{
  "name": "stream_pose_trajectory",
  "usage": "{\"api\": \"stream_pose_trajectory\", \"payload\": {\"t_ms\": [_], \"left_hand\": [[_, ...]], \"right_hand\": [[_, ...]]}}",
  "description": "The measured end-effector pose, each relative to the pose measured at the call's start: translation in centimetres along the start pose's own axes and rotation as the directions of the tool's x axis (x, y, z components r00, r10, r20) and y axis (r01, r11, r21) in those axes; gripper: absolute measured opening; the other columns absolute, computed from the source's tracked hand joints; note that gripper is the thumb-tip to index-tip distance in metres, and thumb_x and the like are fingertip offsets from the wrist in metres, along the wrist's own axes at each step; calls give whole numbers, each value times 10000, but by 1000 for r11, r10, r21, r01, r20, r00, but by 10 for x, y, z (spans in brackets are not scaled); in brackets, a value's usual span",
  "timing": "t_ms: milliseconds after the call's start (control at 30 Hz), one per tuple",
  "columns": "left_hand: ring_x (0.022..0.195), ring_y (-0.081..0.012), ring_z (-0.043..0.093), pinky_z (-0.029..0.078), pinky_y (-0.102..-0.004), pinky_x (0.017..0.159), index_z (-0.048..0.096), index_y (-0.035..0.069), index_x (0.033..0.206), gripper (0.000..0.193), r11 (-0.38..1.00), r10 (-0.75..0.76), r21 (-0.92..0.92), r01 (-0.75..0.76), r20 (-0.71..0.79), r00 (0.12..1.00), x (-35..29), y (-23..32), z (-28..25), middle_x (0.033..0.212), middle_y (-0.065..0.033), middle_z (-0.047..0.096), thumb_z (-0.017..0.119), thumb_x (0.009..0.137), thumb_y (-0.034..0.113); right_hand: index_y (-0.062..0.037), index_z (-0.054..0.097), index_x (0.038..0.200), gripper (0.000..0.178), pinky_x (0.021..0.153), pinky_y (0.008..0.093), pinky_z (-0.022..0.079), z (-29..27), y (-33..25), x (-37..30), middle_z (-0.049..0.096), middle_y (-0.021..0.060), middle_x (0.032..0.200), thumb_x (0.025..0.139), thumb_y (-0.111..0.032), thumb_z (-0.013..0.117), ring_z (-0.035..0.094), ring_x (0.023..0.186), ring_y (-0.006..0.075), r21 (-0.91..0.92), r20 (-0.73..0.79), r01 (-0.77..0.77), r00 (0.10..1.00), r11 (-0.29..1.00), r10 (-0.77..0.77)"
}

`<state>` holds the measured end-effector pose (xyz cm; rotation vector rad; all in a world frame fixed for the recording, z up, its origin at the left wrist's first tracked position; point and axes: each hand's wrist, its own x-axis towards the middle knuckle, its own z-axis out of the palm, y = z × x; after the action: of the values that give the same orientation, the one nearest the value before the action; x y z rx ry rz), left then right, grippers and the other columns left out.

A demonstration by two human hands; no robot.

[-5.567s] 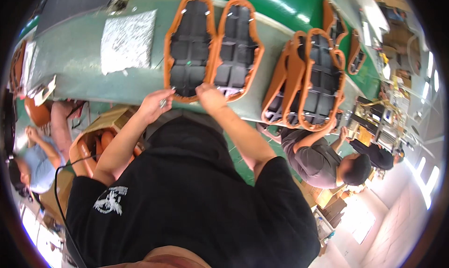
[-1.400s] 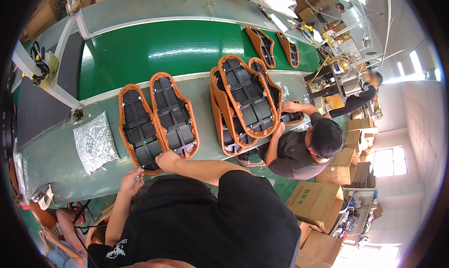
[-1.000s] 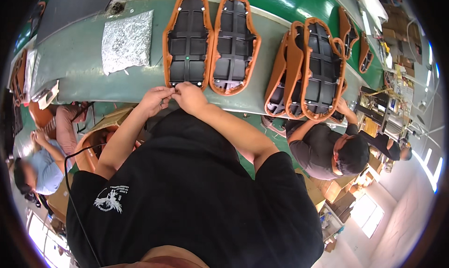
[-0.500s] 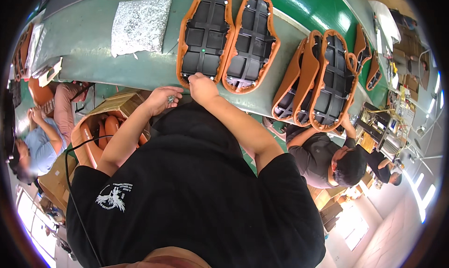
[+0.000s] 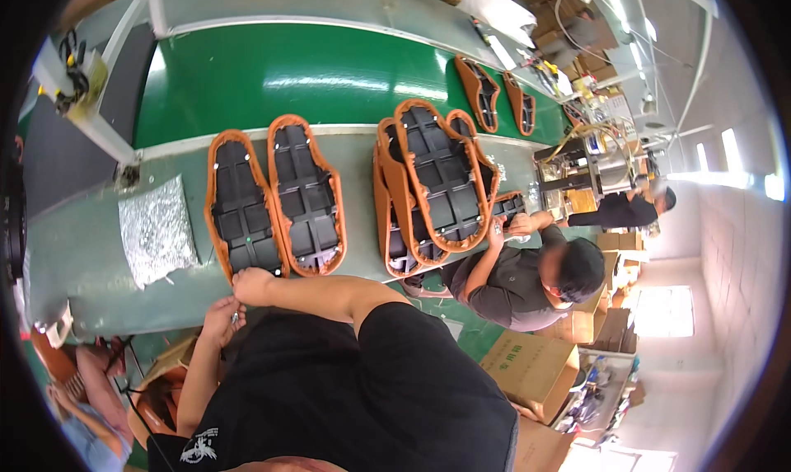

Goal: The recorder is assembling bicycle seats by manually inserting components into the seat bases on an assembly line.

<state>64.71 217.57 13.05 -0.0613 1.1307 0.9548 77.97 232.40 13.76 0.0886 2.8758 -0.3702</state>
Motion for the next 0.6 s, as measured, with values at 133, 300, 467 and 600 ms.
{"api": "stream_pose_trajectory", "payload": {"t_ms": [133, 300, 467, 600], "left_hand": [[683, -147, 608, 536, -308, 620, 637, 75, 1032, 146, 999, 9, -34, -10, -31, 999, -2, 7, 1, 818, -41, 646, 632, 1017, 221], [714, -160, 613, 537, -319, 646, 636, 54, 1045, 143, 984, 15, -179, -24, -51, 999, -6, 16, 0, 851, -59, 646, 625, 1009, 192], [847, -197, 644, 565, -340, 708, 611, 32, 1039, 144, 846, 47, -512, -151, -211, 976, -11, 17, -8, 916, -90, 651, 597, 1003, 171], [918, -261, 617, 552, -394, 844, 578, -8, 1031, 198, 770, 86, -622, -142, -120, 989, -5, 34, 4, 974, -137, 619, 543, 1034, 187]], "right_hand": [[14, 734, 913, 265, 773, 402, 533, -16, 1, 2, 698, 154, 952, 827, -210, 622, 689, 892, 309, -66, 43, -32, 998, 997, 35], [-12, 749, 947, 275, 758, 405, 518, -28, 3, 12, 709, 148, 956, 825, -231, 636, 690, 883, 300, 65, 221, -81, 973, 995, 65], [-74, 715, 891, 185, 707, 420, 520, -30, -17, -1, 720, 127, 915, 805, -231, 665, 701, 860, 286, 17, -141, -56, 988, 998, 58], [-82, 655, 961, 215, 667, 424, 518, -31, -10, -13, 711, 108, 921, 803, -227, 664, 697, 815, 274, 13, 1, -193, 981, 981, 193]]}}
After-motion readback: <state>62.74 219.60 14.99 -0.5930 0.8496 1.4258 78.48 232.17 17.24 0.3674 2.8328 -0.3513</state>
